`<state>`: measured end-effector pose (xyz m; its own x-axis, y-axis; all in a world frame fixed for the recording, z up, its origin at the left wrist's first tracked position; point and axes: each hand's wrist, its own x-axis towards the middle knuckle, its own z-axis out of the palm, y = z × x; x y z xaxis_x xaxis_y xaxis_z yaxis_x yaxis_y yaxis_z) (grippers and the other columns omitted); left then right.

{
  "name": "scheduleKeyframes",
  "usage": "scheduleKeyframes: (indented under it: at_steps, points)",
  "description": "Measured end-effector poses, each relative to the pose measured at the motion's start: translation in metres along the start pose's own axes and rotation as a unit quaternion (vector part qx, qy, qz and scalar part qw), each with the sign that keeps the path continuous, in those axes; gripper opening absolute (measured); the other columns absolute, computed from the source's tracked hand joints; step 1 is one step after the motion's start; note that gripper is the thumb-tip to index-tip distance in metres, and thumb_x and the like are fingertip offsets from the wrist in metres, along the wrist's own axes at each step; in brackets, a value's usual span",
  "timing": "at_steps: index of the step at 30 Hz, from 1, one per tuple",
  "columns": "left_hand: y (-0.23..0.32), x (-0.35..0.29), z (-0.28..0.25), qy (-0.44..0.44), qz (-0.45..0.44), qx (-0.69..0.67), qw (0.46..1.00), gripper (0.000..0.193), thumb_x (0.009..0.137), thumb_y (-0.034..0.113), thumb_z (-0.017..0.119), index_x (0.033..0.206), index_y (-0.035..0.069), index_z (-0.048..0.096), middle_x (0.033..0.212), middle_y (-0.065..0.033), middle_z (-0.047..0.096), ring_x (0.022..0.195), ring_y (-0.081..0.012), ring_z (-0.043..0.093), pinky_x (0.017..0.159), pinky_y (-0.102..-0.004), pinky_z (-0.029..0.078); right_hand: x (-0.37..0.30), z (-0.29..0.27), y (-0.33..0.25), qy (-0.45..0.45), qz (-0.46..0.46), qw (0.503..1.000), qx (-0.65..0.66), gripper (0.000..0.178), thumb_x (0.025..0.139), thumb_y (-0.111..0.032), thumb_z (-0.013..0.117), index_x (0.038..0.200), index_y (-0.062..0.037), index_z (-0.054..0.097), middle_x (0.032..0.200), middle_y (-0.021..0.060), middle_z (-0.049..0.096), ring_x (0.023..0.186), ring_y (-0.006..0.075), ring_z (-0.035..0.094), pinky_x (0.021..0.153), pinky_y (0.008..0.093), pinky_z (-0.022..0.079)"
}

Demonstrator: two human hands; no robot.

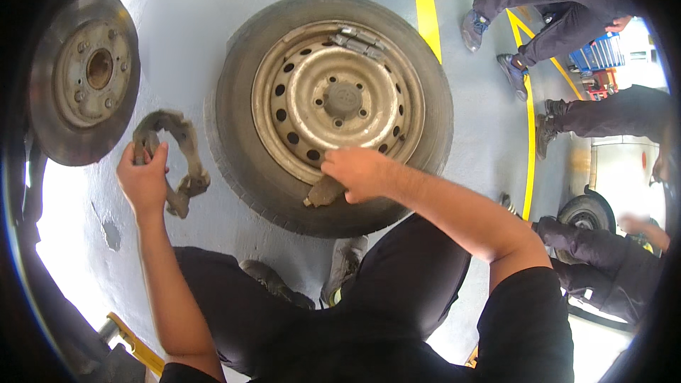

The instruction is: The person positions a brake rotor onto the wheel hub by hand, then fits the brake caliper bracket over the rotor and secures it with bolts.

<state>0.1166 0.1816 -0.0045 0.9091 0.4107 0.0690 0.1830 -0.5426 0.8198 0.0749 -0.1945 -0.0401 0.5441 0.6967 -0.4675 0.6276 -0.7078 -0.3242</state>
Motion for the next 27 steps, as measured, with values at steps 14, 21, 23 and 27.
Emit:
scheduleKeyframes:
  at_steps: [14,21,23,27]
  points:
    - [0.013,-0.017,-0.019,-0.025,-0.038,-0.039,0.998,0.031,0.081,0.006,0.076,0.068,0.005,0.048,0.061,0.0013,0.049,0.051,-0.0086,0.049,0.048,-0.0278,0.039,0.008,-0.013,0.007,0.017,-0.036,0.999,0.034,0.06,0.066,-0.012,0.083,0.118,-0.0022,0.054,0.113,0.0125,0.06,0.115,0.0299,0.058,0.094,0.0413,0.053]
    - [0.013,-0.022,-0.022,-0.025,-0.031,-0.017,0.999,0.029,0.08,0.004,0.076,0.067,0.005,0.049,0.058,0.0006,0.051,0.051,-0.0082,0.049,0.048,-0.028,0.037,0.117,-0.108,0.079,0.126,0.003,0.98,-0.154,0.06,0.074,0.0,0.073,0.129,-0.0034,0.052,0.128,0.0134,0.056,0.122,0.0306,0.054,0.106,0.041,0.048]
    - [0.016,-0.024,-0.021,-0.029,-0.043,-0.024,0.998,0.029,0.08,0.004,0.076,0.067,0.004,0.049,0.058,0.0007,0.051,0.051,-0.0082,0.049,0.047,-0.028,0.037,0.144,-0.125,0.093,0.06,0.044,0.982,-0.175,0.063,0.077,-0.001,0.073,0.135,-0.0032,0.049,0.134,0.0148,0.053,0.127,0.0306,0.051,0.11,0.0421,0.044]
    - [0.014,-0.022,-0.023,-0.028,-0.039,-0.024,0.999,0.029,0.08,0.005,0.076,0.068,0.004,0.05,0.058,0.0009,0.05,0.051,-0.0084,0.05,0.047,-0.0283,0.039,0.146,-0.126,0.095,0.185,0.079,0.956,-0.212,0.068,0.08,-0.002,0.072,0.143,-0.0073,0.046,0.146,0.0161,0.047,0.138,0.0319,0.044,0.117,0.0448,0.036]
